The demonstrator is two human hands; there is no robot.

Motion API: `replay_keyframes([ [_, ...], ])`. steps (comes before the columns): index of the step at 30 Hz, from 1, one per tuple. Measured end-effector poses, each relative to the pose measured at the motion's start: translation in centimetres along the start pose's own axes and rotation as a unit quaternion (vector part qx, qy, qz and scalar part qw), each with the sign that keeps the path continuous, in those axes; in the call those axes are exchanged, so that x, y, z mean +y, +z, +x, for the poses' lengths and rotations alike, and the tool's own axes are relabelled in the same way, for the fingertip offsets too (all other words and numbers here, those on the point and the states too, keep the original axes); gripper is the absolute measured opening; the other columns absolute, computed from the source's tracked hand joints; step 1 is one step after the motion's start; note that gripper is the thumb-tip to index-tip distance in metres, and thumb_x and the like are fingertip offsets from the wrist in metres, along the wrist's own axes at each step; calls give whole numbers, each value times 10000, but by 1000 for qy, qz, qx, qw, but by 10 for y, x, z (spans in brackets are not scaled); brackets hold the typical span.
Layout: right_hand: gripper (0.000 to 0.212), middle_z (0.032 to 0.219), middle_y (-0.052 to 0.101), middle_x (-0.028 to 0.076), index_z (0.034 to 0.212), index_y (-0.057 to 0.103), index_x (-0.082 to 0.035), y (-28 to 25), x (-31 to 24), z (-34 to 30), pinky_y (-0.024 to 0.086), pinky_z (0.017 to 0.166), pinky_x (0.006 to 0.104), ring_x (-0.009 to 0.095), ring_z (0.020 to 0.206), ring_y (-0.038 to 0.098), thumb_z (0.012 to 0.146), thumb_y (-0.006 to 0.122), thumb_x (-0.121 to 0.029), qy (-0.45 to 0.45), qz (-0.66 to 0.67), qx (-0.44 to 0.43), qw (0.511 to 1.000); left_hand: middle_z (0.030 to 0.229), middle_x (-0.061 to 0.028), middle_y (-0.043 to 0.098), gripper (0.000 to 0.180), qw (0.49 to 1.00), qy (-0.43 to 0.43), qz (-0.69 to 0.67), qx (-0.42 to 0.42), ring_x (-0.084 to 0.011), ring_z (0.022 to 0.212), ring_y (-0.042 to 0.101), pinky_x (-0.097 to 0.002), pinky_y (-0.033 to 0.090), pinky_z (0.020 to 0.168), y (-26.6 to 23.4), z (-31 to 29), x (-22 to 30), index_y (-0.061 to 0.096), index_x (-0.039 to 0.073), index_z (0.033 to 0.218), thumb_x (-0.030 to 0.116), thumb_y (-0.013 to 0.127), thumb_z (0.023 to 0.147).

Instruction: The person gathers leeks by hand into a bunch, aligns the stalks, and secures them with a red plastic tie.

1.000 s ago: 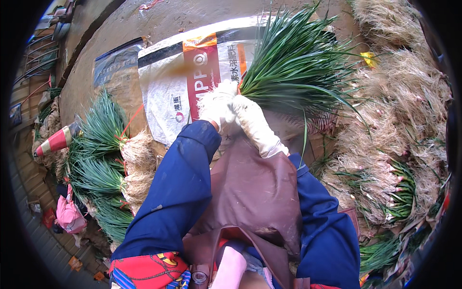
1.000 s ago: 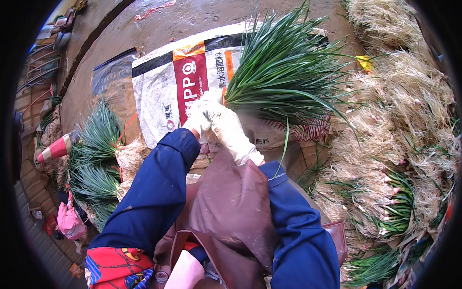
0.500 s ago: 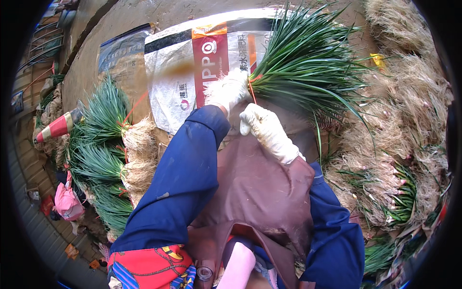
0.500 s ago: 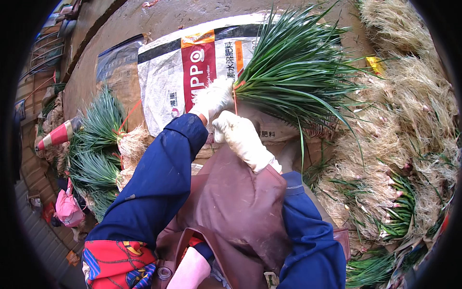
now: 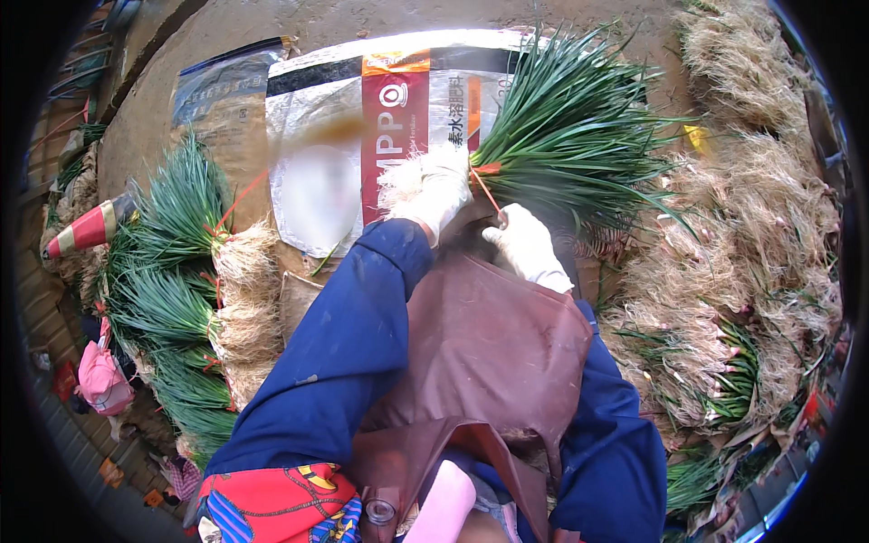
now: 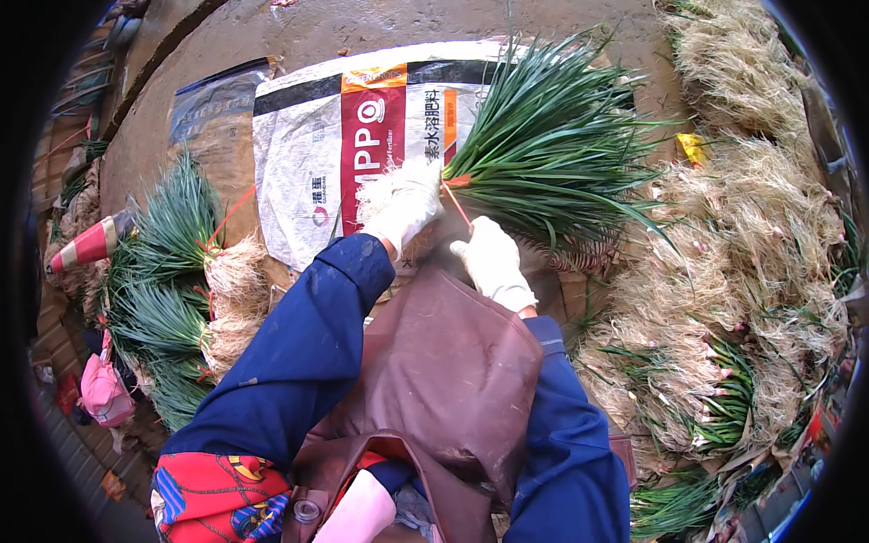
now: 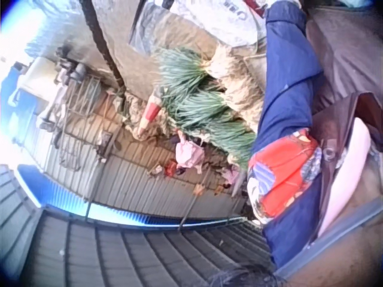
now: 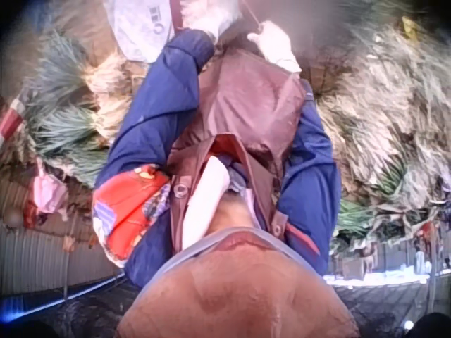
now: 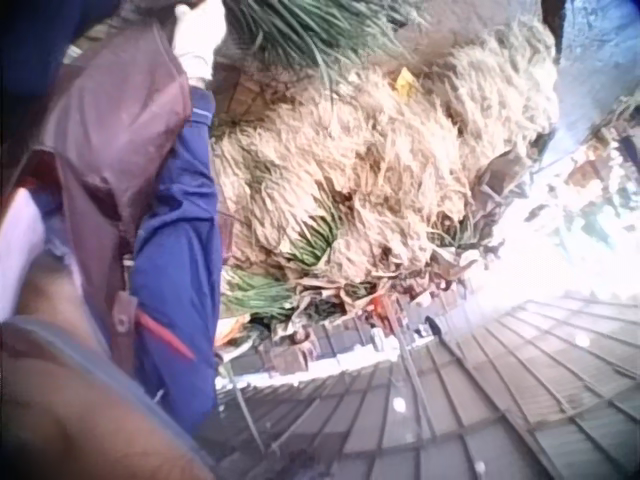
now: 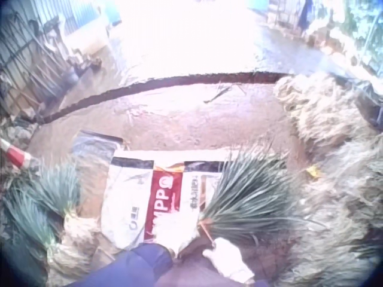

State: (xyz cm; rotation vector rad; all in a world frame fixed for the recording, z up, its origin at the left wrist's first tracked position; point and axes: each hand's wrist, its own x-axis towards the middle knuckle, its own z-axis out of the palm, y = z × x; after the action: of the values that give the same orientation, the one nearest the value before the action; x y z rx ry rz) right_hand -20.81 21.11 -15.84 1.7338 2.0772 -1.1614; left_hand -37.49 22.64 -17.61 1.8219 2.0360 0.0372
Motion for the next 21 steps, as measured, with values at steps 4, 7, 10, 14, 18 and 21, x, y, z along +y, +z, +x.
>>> replay_keyframes([
  [4,131,770,614,120,703,618,-88,6,-5,21,485,722,395,297,810,606,692,661,-211,-156,-69,38,985,851,-167,612,222,1000,-6,-4,19,-332,843,594,-418,474,698,2,-11,-4,597,59,927,161,564,734],
  [7,178,957,632,96,688,641,-117,-6,-9,38,469,744,365,261,880,568,675,682,-290,-263,-96,151,948,843,-169,614,215,999,-7,-13,29,-333,825,597,-424,474,684,5,-16,-6,598,57,925,164,554,744],
  [10,172,1138,612,71,740,680,-94,-14,-15,49,445,818,360,253,980,542,682,701,-255,-328,22,209,921,835,-171,616,210,999,-12,-13,37,-334,807,600,-429,474,671,10,-16,-8,599,55,923,168,544,755],
  [14,253,903,627,22,991,619,-9,9,-37,68,450,736,231,93,788,546,895,571,-238,-127,569,-38,812,824,-173,619,205,999,-18,-4,46,-336,783,604,-437,473,653,17,-14,-8,601,53,921,173,531,769],
  [18,316,486,393,-33,692,506,-100,34,-34,82,251,354,186,43,350,306,933,516,-304,-92,697,-18,711,813,-175,622,203,998,-20,6,53,-337,759,608,-445,473,636,20,-16,-5,603,51,918,177,518,784],
  [21,306,534,513,43,749,570,-54,42,-16,80,281,348,209,71,369,367,941,486,-277,1,789,-20,615,805,-177,624,203,999,-7,-3,51,-339,741,611,-451,473,623,17,-17,-5,605,49,916,181,509,795],
])
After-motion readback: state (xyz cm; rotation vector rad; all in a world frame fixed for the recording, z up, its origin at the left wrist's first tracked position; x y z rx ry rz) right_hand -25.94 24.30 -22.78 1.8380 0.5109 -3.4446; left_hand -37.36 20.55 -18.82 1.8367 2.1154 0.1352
